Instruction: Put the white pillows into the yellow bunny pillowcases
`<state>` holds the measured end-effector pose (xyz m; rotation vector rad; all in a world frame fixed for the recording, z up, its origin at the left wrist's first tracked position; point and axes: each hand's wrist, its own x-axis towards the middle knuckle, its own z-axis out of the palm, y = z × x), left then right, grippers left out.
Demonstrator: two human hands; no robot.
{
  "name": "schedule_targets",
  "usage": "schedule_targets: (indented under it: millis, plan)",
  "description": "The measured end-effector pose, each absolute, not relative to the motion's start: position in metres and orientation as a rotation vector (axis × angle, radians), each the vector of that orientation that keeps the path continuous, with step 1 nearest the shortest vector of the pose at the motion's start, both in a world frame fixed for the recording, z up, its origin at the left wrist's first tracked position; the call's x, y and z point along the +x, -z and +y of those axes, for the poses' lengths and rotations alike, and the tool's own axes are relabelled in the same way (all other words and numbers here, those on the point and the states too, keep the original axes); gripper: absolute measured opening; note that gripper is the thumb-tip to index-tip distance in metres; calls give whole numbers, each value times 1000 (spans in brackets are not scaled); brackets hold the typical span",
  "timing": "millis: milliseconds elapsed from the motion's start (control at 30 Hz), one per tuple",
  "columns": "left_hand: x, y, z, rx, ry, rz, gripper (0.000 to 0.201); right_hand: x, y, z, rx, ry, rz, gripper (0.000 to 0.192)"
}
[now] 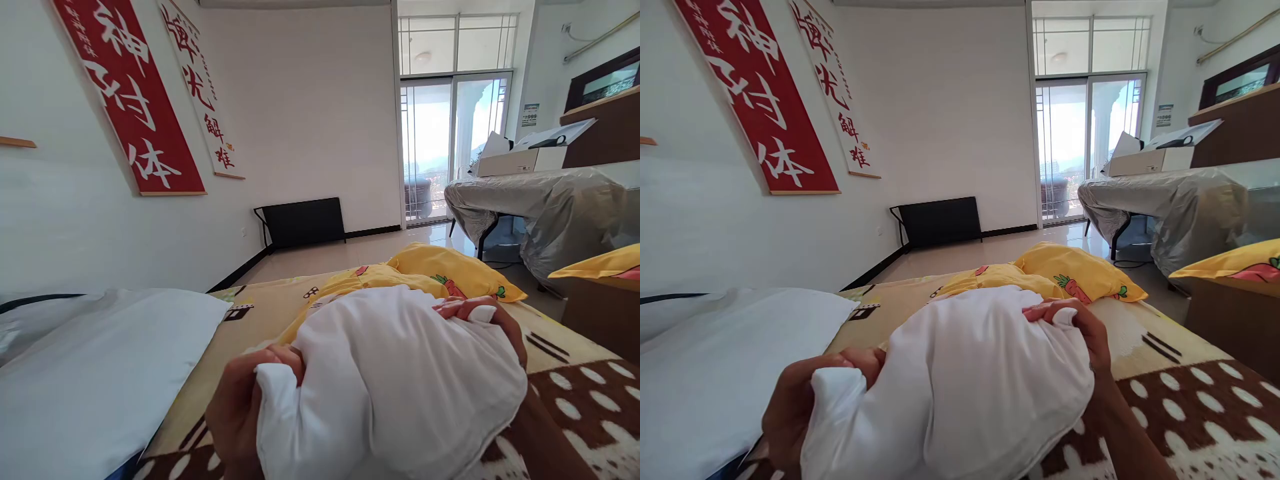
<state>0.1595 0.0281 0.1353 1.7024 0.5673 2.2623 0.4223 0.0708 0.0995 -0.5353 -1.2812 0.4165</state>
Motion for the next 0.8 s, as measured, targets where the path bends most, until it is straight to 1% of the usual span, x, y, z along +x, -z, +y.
schedule_targets:
  millis: [67,100,200,300,433,533,600,700,800]
  plan:
    - [163,-132,27,1922,-2166,658,8,419,-96,68,-504,-513,-1406,11]
    - [165,-131,27,2093,-2060,703,9,418,-95,67,-518,-534,-1477,13]
    - [171,-130,26,2543,-1693,819,12,411,-94,62,-610,-429,-1690,27]
    - [180,-130,25,2754,-1557,852,13,404,-97,57,-653,-339,-1903,25]
    - [190,-126,25,2724,-1391,671,16,394,-102,51,-575,-348,-1990,23]
    - [193,-123,27,2697,-1315,825,15,388,-101,49,-497,-247,-1858,21]
    - [197,-121,29,2700,-1278,905,14,384,-99,49,-489,-245,-1800,22]
    - [206,-119,31,2661,-1296,928,14,381,-96,51,-600,-318,-1768,21]
    - [216,-117,27,2587,-1419,1003,16,382,-94,54,-729,-308,-1800,23]
